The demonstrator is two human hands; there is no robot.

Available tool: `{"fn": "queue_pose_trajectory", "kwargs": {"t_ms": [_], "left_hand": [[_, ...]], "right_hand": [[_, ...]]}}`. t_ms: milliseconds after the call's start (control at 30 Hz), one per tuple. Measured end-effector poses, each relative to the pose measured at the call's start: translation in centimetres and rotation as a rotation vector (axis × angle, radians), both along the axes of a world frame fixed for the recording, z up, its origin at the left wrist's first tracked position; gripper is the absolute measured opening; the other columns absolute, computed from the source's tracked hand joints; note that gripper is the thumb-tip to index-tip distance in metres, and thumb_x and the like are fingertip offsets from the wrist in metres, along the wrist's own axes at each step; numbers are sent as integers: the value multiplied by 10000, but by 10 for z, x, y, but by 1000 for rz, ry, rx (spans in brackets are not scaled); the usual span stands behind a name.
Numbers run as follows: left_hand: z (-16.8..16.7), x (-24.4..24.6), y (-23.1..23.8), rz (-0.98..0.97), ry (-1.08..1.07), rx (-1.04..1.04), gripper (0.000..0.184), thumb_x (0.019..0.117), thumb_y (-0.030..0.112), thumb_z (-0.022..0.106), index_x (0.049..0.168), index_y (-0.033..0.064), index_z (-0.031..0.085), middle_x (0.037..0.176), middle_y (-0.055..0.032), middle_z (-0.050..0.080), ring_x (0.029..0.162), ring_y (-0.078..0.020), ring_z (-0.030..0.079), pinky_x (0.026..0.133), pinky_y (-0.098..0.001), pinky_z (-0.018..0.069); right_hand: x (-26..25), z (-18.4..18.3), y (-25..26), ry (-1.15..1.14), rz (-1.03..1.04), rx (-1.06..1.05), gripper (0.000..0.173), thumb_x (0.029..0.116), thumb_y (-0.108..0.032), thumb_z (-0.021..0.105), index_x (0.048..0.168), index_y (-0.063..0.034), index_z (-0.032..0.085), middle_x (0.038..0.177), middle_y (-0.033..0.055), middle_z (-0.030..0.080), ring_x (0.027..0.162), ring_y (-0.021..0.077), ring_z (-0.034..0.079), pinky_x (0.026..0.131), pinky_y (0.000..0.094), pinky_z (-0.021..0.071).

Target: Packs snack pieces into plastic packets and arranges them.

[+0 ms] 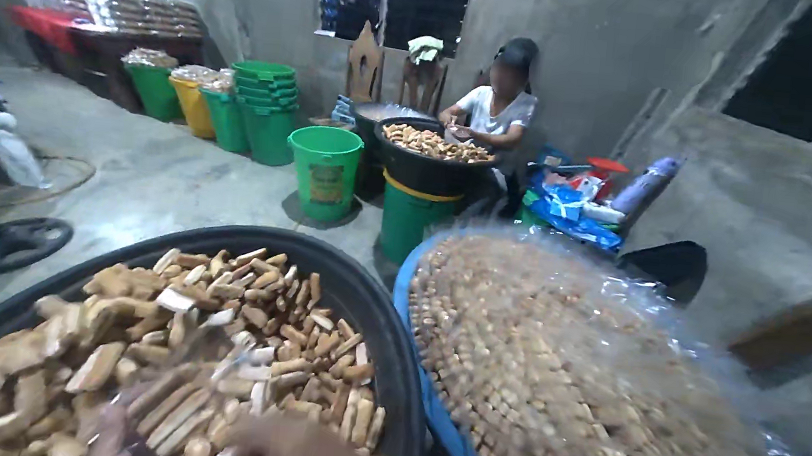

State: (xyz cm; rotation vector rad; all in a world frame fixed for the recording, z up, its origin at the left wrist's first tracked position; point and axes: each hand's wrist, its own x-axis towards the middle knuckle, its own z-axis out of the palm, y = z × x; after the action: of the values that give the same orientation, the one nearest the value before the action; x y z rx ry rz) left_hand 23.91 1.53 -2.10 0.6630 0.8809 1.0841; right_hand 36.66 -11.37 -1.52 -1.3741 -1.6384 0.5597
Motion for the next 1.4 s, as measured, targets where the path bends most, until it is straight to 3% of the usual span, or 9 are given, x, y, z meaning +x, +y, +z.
{"fn": "queue_pose_trajectory", "kwargs": {"t_ms": [100,333,600,733,867,1000,1200,1300,1400], "left_hand": [[2,9,-10,-50,-53,-18,465,1124,351,249,1062,89,629,767,-30,716,607,-108,677,531,-266,583],[10,31,-42,-236,-119,17,534,1130,359,169,1064,62,608,903,-81,742,781,-185,739,695,-344,631],[12,36,-54,-365,-108,179,615,1121,358,85,1191,63,620,980,-63,746,858,-167,735,766,-345,625],[14,36,-60,-410,-127,164,597,1119,391,118,1364,63,553,1081,-90,728,936,-189,730,814,-373,624],[10,29,-52,-528,-173,302,376,1058,163,461,1419,57,443,1102,-61,709,934,-164,725,839,-346,620],[12,35,-55,-428,-78,226,296,1068,63,426,1355,33,494,1040,-86,708,868,-166,726,796,-340,625],[14,33,-53,-476,-24,208,373,1117,223,296,1393,54,481,1051,-74,696,892,-157,717,781,-336,619],[19,28,-51,-515,-14,148,515,1126,360,175,1427,83,488,1112,-85,697,957,-177,712,818,-357,609],[16,31,-52,-584,43,247,395,1084,155,396,1464,50,410,1149,-84,669,931,-151,704,812,-327,611]], "right_hand": [[56,5,-16,290,-318,388,223,933,-93,706,1126,-10,632,1032,38,729,920,81,711,820,260,616],[81,-1,1,30,-355,625,215,981,-365,678,1081,-189,605,1246,-38,621,1234,40,556,1006,204,487],[80,5,11,-222,-336,817,179,992,-409,655,1062,-248,621,1304,-79,523,1280,21,489,1071,200,434],[83,2,13,-215,-114,582,240,1035,-320,602,1139,-164,753,1289,94,642,1221,116,589,1043,252,494],[89,14,-7,-41,-26,250,320,992,-231,637,1248,-51,707,1344,115,619,1196,82,619,985,215,544],[87,18,-26,11,-8,82,415,988,-265,648,1350,-61,630,1408,110,572,1120,105,667,854,247,612],[90,27,-33,-60,131,-236,181,957,-29,538,980,-1,715,965,58,698,856,32,618,795,195,515],[96,29,-34,-103,116,-255,270,1002,-51,500,1116,-7,740,1085,83,732,962,63,661,899,243,529],[92,33,-31,-190,138,-312,316,997,-22,463,1190,21,709,1133,180,719,1021,232,683,941,406,531]]}}
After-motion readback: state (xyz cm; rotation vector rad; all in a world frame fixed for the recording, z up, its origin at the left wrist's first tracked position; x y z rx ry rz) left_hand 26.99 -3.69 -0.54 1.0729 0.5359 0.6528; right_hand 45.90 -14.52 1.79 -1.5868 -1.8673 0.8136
